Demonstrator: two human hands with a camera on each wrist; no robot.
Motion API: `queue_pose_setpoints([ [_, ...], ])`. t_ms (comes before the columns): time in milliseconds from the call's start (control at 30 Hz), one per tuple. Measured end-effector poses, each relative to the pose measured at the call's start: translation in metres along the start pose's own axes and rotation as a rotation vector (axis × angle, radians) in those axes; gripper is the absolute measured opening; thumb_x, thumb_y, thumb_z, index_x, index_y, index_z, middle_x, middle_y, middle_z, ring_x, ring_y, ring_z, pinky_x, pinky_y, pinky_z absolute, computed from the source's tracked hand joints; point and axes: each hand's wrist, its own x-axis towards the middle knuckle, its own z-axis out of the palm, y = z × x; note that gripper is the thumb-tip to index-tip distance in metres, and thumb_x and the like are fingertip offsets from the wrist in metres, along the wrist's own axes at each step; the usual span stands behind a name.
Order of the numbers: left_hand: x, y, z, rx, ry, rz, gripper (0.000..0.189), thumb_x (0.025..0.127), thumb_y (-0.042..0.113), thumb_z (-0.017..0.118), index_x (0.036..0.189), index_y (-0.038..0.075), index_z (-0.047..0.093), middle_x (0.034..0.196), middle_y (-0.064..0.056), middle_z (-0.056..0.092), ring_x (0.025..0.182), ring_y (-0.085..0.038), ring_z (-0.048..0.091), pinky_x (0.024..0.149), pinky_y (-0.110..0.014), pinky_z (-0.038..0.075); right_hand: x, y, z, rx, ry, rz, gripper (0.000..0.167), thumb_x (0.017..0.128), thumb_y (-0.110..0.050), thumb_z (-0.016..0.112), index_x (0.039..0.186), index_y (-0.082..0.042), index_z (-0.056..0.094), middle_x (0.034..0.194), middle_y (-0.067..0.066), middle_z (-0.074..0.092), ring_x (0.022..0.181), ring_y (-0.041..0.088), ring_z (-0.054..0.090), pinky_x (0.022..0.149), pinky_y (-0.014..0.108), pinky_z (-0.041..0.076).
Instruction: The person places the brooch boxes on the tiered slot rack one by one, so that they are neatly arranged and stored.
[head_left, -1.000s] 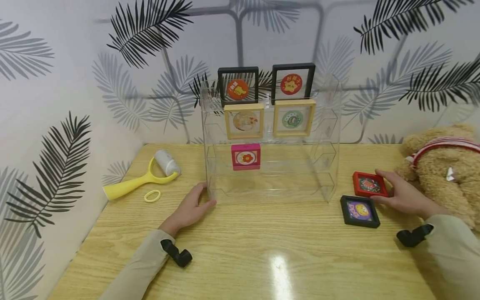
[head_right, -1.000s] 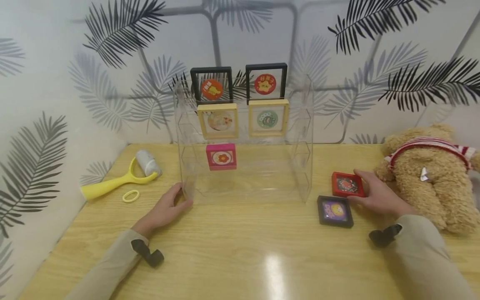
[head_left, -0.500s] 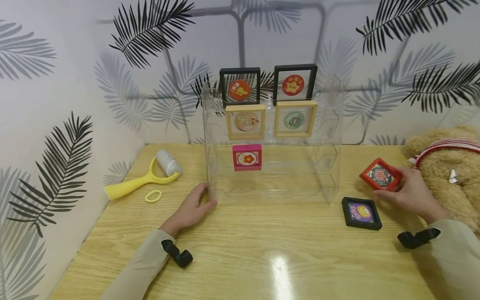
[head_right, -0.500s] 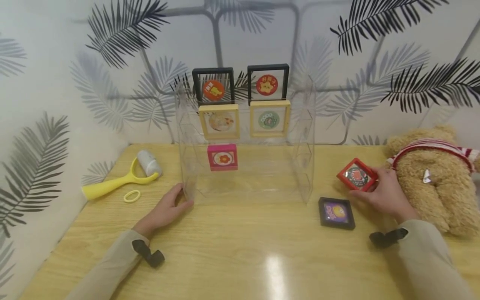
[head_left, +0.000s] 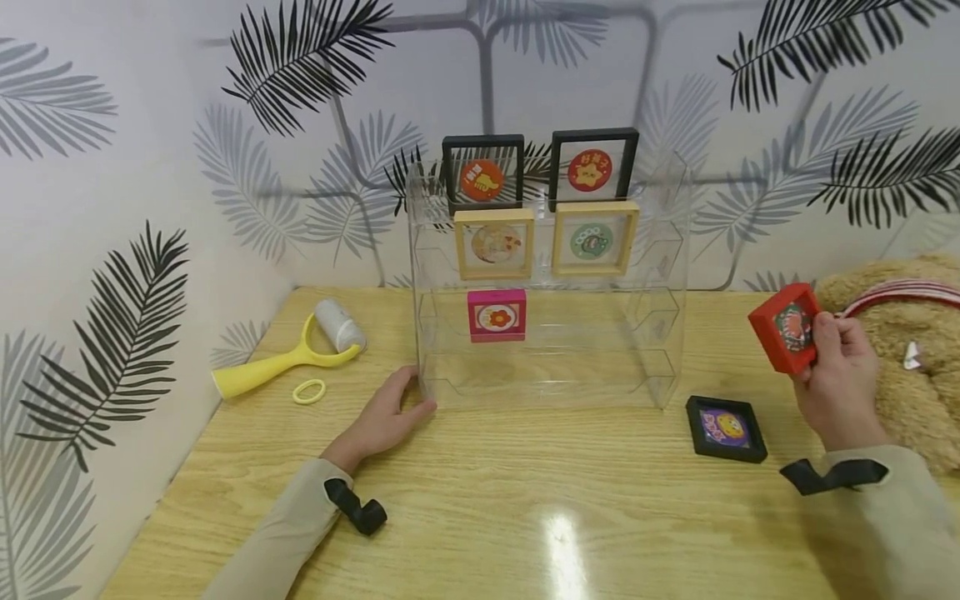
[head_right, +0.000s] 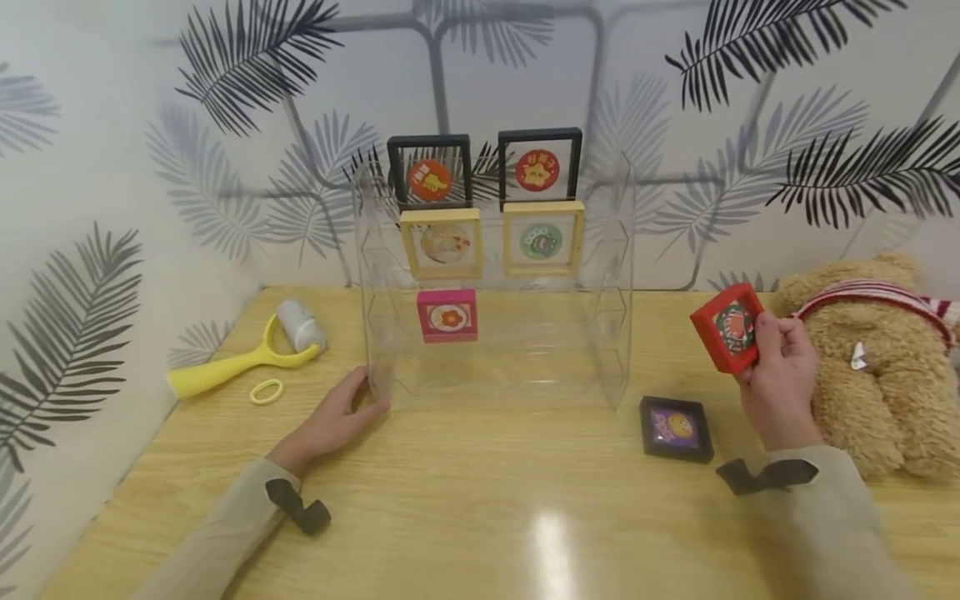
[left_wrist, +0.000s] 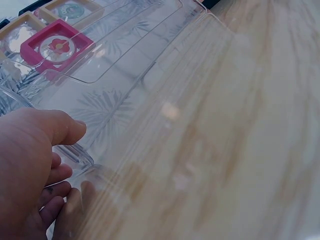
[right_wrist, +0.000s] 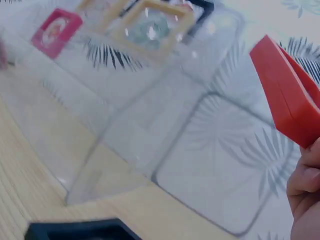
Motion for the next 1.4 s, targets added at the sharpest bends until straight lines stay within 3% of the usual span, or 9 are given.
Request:
queue_pose_setpoints([
  [67, 0.001, 0.000, -0.001, 0.001, 0.001, 0.002, 0.049, 0.095, 0.018, 0.061, 0.136, -0.003, 0.043, 0.137, -0.022, 0.048, 0.133, -0.037, 0.040, 0.112, -0.053, 0.029, -0.002, -0.001, 0.016, -0.014, 0.016, -0.025, 0.017, 0.093, -0.018, 0.058, 0.089, -0.003, 0.051, 0.080, 0.007, 0.060, 0.042, 0.009, 0.045, 0.036, 0.018, 0.033],
  [233, 0.002, 0.002, -0.003, 0.003, 0.006, 0.006, 0.049, 0.094, 0.017, 0.062, 0.136, -0.003, 0.043, 0.136, -0.023, 0.048, 0.133, -0.037, 0.040, 0.111, -0.053, 0.029, -0.007, 0.004, 0.061, -0.289, -0.027, -0.147, 0.011, 0.094, -0.017, 0.058, 0.089, -0.007, 0.058, 0.070, 0.003, 0.064, 0.038, 0.007, 0.047, 0.035, 0.016, 0.034],
  [333, 0.003, 0.002, -0.003, 0.006, 0.012, 0.015, 0.049, 0.094, 0.016, 0.062, 0.135, -0.004, 0.043, 0.136, -0.023, 0.049, 0.133, -0.037, 0.041, 0.111, -0.054, 0.029, -0.008, 0.009, 0.083, -0.447, -0.152, -0.240, 0.008, 0.095, -0.011, 0.057, 0.097, -0.006, 0.062, 0.075, -0.001, 0.066, 0.041, 0.005, 0.049, 0.038, 0.014, 0.039],
  [400, 0.004, 0.002, -0.003, 0.005, 0.012, 0.018, 0.049, 0.094, 0.016, 0.062, 0.135, -0.004, 0.043, 0.136, -0.023, 0.048, 0.133, -0.037, 0.041, 0.111, -0.054, 0.030, -0.007, 0.013, 0.096, -0.530, -0.261, -0.307, 0.013, 0.096, -0.004, 0.054, 0.105, 0.003, 0.060, 0.081, -0.004, 0.067, 0.043, 0.004, 0.052, 0.041, 0.013, 0.041],
  [567, 0.004, 0.002, -0.002, 0.006, 0.004, 0.018, 0.050, 0.094, 0.017, 0.062, 0.136, -0.003, 0.043, 0.136, -0.022, 0.048, 0.133, -0.036, 0.041, 0.111, -0.053, 0.031, -0.004, 0.024, 0.121, -0.781, -0.452, -0.463, 0.018, 0.089, 0.011, 0.058, 0.107, 0.013, 0.058, 0.087, -0.010, 0.067, 0.047, -0.001, 0.056, 0.045, 0.012, 0.046],
  [767, 0.005, 0.003, -0.001, -0.009, 0.004, 0.020, 0.050, 0.094, 0.015, 0.062, 0.136, -0.003, 0.043, 0.136, -0.022, 0.049, 0.133, -0.036, 0.041, 0.111, -0.053, 0.030, 0.006, 0.038, 0.137, -1.057, -0.634, -0.632, 0.026, 0.080, 0.008, 0.071, 0.105, 0.003, 0.068, 0.080, 0.010, 0.067, 0.052, 0.003, 0.052, 0.049, 0.010, 0.042],
  [1000, 0.002, 0.001, 0.000, 0.001, 0.002, 0.021, 0.050, 0.094, 0.016, 0.062, 0.136, -0.004, 0.043, 0.136, -0.023, 0.048, 0.133, -0.037, 0.041, 0.111, -0.053, 0.030, 0.016, 0.057, 0.138, -1.207, -0.833, -0.786, 0.028, 0.081, 0.006, 0.072, 0.107, -0.004, 0.070, 0.095, 0.010, 0.072, 0.066, 0.014, 0.060, 0.056, 0.028, 0.049],
  [1200, 0.000, 0.000, -0.002, -0.002, 0.004, 0.022, 0.050, 0.094, 0.015, 0.061, 0.136, -0.004, 0.043, 0.135, -0.022, 0.049, 0.132, -0.036, 0.042, 0.111, -0.053, 0.031, 0.013, 0.062, 0.135, -1.232, -0.813, -0.830, 0.030, 0.079, 0.007, 0.073, 0.107, -0.001, 0.070, 0.100, 0.016, 0.063, 0.067, 0.017, 0.059, 0.054, 0.030, 0.049],
  [1400, 0.000, -0.001, -0.002, 0.007, 0.008, 0.018, 0.050, 0.094, 0.016, 0.062, 0.136, -0.004, 0.043, 0.136, -0.022, 0.049, 0.132, -0.036, 0.042, 0.111, -0.053, 0.031, 0.008, 0.047, 0.130, -1.253, -0.730, -0.908, 0.039, 0.076, 0.006, 0.076, 0.114, -0.001, 0.067, 0.106, 0.021, 0.055, 0.060, 0.015, 0.053, 0.052, 0.023, 0.044],
])
